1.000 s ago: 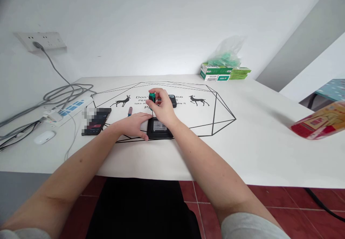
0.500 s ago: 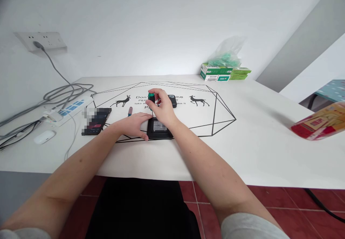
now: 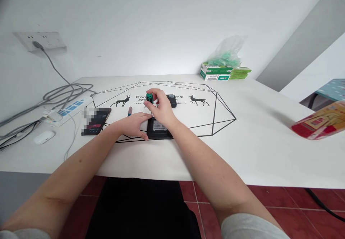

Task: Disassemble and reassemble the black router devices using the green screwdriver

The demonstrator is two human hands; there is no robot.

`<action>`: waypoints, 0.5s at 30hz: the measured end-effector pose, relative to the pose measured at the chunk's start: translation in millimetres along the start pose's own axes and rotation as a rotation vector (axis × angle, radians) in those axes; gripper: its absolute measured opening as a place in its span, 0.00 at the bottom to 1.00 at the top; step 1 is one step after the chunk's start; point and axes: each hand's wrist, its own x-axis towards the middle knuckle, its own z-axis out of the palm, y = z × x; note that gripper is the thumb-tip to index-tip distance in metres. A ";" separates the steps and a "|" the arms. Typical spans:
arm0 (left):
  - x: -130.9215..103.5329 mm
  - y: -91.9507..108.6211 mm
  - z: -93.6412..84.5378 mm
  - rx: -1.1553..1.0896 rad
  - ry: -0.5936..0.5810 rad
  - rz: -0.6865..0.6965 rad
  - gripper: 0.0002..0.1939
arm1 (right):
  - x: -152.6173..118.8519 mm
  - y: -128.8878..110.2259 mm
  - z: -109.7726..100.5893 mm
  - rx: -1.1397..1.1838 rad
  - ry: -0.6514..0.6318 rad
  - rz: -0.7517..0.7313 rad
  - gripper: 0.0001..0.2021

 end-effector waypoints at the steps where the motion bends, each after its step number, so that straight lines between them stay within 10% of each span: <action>1: -0.2 0.8 -0.8 -0.005 0.000 0.001 0.60 | -0.4 -0.4 0.3 -0.015 0.008 0.001 0.18; 15: -0.3 0.2 0.1 0.003 -0.004 -0.016 0.60 | -0.5 -3.1 -2.5 -0.045 -0.024 0.023 0.19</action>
